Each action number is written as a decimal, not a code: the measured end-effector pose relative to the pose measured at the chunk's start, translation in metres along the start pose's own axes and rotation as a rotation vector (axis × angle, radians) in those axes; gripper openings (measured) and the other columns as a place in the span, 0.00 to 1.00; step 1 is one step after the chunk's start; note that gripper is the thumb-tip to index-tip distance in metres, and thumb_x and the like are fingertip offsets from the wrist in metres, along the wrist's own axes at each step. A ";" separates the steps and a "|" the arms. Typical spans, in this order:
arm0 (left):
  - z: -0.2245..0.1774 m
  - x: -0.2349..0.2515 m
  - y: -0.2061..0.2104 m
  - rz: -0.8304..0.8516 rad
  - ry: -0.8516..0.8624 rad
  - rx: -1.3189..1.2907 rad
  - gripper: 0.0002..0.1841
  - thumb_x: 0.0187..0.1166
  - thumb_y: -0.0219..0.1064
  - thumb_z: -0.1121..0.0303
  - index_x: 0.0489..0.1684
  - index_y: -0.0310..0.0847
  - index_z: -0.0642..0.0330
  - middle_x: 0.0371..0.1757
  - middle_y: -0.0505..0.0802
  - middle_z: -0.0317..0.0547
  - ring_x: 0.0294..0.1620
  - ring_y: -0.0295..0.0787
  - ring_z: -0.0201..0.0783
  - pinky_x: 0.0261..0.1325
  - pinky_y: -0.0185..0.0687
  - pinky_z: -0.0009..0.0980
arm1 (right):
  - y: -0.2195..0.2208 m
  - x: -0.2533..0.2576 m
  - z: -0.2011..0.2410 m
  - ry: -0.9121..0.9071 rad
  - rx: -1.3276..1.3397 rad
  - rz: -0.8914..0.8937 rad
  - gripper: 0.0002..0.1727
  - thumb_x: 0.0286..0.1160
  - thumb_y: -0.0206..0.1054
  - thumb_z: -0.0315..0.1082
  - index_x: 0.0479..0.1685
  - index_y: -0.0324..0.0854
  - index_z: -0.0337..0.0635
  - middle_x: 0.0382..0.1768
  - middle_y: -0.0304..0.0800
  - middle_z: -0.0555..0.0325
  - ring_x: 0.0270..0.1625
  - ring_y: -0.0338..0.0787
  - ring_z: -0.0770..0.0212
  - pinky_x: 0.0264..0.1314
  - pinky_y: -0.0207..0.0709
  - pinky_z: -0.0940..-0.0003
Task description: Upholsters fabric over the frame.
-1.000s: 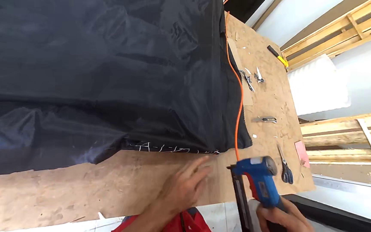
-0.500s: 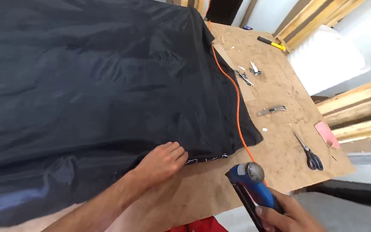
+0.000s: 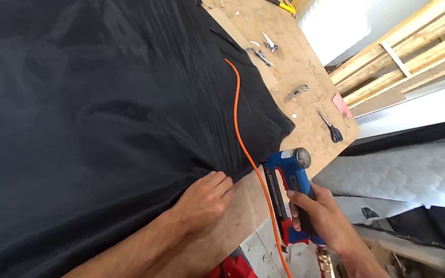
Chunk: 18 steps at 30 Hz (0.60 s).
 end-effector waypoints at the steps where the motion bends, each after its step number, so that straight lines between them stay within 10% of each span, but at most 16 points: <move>1: 0.000 -0.002 -0.001 -0.118 0.031 0.023 0.19 0.90 0.45 0.76 0.62 0.84 0.66 0.67 0.91 0.53 0.72 0.85 0.53 0.74 0.78 0.43 | -0.002 -0.001 0.000 0.000 -0.026 -0.019 0.14 0.73 0.65 0.45 0.44 0.80 0.42 0.18 0.84 0.54 0.18 0.88 0.56 0.23 0.88 0.62; 3: 0.004 -0.007 0.003 -0.536 0.170 0.113 0.13 0.85 0.53 0.76 0.45 0.88 0.61 0.47 0.92 0.47 0.52 0.89 0.46 0.57 0.86 0.37 | -0.010 -0.008 0.003 -0.027 -0.124 -0.082 0.16 0.71 0.67 0.48 0.43 0.82 0.43 0.19 0.86 0.54 0.19 0.89 0.56 0.22 0.88 0.61; 5: 0.010 -0.004 -0.003 -0.711 0.154 0.138 0.09 0.81 0.62 0.72 0.49 0.88 0.59 0.44 0.90 0.46 0.47 0.88 0.45 0.49 0.87 0.37 | -0.027 -0.019 0.020 -0.175 -0.439 -0.182 0.18 0.72 0.65 0.53 0.45 0.84 0.48 0.21 0.88 0.61 0.20 0.90 0.62 0.21 0.88 0.62; 8: 0.019 0.016 -0.016 -0.633 -0.013 0.216 0.27 0.83 0.61 0.49 0.70 0.84 0.59 0.61 0.91 0.50 0.59 0.88 0.53 0.55 0.87 0.46 | -0.044 -0.040 0.065 -0.685 -1.202 -0.345 0.26 0.70 0.59 0.57 0.53 0.87 0.49 0.19 0.85 0.63 0.18 0.85 0.61 0.15 0.76 0.56; 11: 0.021 0.027 -0.015 -0.608 0.005 0.249 0.08 0.77 0.68 0.69 0.42 0.91 0.62 0.39 0.92 0.49 0.47 0.90 0.50 0.45 0.88 0.42 | -0.046 -0.049 0.092 -0.907 -1.668 -0.351 0.30 0.61 0.59 0.53 0.55 0.86 0.40 0.24 0.86 0.54 0.25 0.89 0.48 0.20 0.77 0.50; 14: 0.014 0.020 -0.021 -0.724 0.136 0.232 0.05 0.70 0.67 0.79 0.35 0.90 0.62 0.33 0.89 0.47 0.40 0.89 0.47 0.39 0.87 0.38 | -0.040 -0.041 0.084 -0.713 -1.554 -0.272 0.23 0.59 0.62 0.55 0.48 0.86 0.51 0.18 0.81 0.63 0.19 0.86 0.54 0.15 0.74 0.52; 18: 0.008 0.016 -0.018 -0.706 0.263 0.232 0.08 0.75 0.64 0.79 0.34 0.90 0.62 0.34 0.88 0.45 0.40 0.86 0.45 0.40 0.86 0.36 | -0.030 -0.006 0.022 -0.026 -0.746 -0.010 0.20 0.67 0.69 0.60 0.47 0.87 0.58 0.28 0.90 0.66 0.29 0.91 0.65 0.32 0.88 0.61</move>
Point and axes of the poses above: each hand's wrist, its own x-axis towards the middle knuckle, its own y-axis out of the palm, z = x × y, the point moved 8 cm from there along x, towards the middle knuckle
